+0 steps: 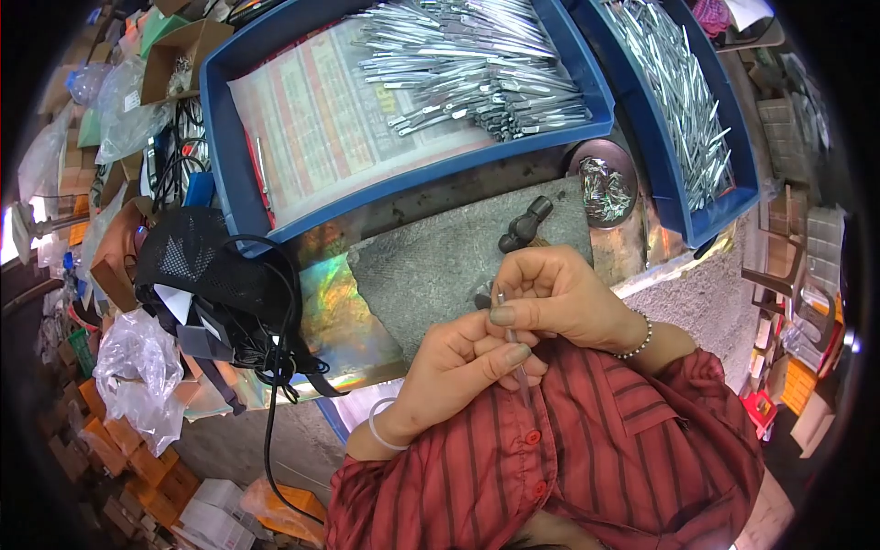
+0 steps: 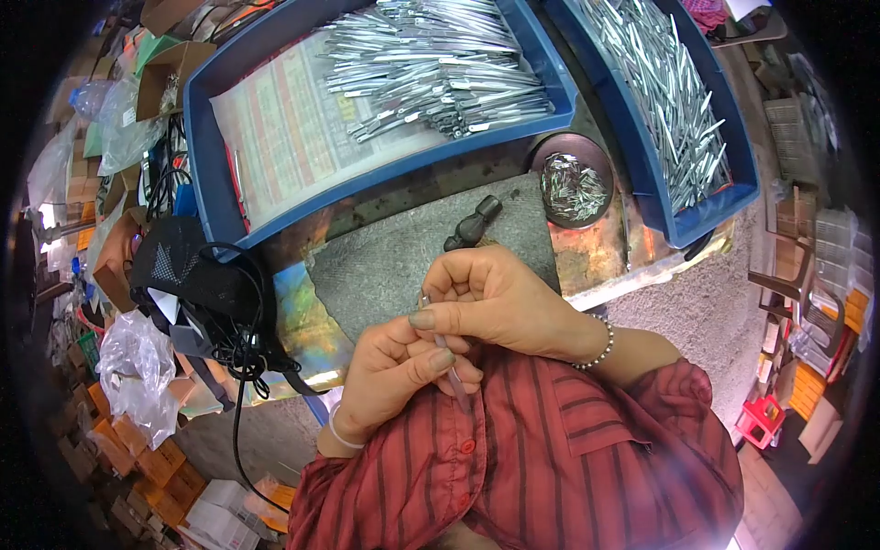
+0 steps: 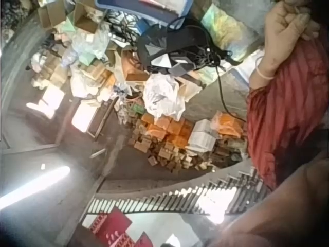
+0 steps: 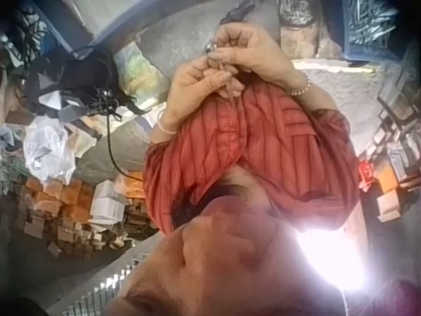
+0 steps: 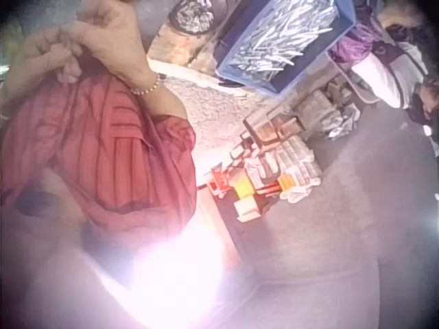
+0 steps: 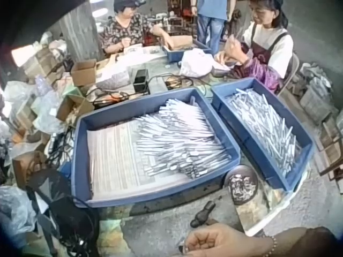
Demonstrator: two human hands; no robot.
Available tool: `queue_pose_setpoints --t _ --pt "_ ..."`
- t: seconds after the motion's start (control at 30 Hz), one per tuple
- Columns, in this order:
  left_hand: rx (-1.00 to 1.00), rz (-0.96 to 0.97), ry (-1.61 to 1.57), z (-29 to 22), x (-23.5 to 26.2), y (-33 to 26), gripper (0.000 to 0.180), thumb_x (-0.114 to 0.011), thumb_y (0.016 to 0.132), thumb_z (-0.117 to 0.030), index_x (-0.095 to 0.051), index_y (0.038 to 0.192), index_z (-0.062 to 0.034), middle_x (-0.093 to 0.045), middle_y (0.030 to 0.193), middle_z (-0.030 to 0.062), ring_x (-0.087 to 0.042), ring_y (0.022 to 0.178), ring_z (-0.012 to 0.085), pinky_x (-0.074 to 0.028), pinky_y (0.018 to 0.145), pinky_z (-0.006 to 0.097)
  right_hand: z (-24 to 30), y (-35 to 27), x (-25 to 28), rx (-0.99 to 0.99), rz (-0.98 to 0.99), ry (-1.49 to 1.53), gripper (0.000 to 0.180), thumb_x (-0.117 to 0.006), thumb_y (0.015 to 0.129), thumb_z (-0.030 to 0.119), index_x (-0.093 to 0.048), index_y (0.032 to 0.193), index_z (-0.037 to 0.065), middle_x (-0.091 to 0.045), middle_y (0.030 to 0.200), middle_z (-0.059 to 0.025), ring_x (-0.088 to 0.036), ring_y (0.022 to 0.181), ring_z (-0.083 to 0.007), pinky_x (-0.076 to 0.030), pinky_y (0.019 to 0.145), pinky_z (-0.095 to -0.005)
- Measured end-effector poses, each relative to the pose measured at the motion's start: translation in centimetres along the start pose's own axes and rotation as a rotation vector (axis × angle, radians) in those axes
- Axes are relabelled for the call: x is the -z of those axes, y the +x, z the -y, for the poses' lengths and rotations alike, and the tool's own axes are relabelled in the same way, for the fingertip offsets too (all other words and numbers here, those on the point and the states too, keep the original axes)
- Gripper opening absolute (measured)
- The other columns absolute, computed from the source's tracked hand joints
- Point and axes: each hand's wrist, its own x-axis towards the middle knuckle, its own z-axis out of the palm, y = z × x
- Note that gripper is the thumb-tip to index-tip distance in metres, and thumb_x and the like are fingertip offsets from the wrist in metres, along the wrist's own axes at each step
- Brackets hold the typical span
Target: Assembling small metal components using a hammer and a precision punch tool on a stone base.
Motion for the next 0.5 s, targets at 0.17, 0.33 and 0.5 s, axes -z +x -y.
queue_pose_setpoints --t 0.17,0.33,0.5 --pt "0.024 0.012 -0.048 -0.01 0.3 0.4 0.021 -0.054 0.089 -0.011 -0.054 0.104 0.0039 -0.065 0.087 0.0173 -0.066 0.078 0.0237 -0.053 0.068 0.029 0.17 0.25 0.17 -0.022 -0.011 0.016 0.012 -0.064 0.082 0.007 -0.054 0.084 0.001 -0.061 0.074 -0.0049 -0.054 0.058 -0.0051 -0.04 0.049 -0.0169" --pt "0.03 0.008 -0.052 -0.1 0.49 0.75 0.021 -0.053 0.089 -0.011 -0.054 0.104 0.0039 -0.065 0.087 0.0175 -0.066 0.078 0.0244 -0.053 0.068 0.029 0.34 0.52 0.34 -0.026 -0.013 0.018 0.012 -0.064 0.083 0.009 -0.054 0.083 0.002 -0.06 0.073 -0.0038 -0.053 0.057 -0.0042 -0.038 0.048 -0.0168" --pt "0.021 0.011 -0.041 -0.16 0.58 0.91 0.021 -0.053 0.09 -0.011 -0.054 0.104 0.0039 -0.065 0.087 0.0175 -0.066 0.078 0.0245 -0.053 0.068 0.029 0.45 0.64 0.45 -0.033 -0.008 0.033 0.012 -0.064 0.082 0.009 -0.054 0.083 0.002 -0.06 0.073 -0.0033 -0.053 0.057 -0.0041 -0.038 0.048 -0.0168"
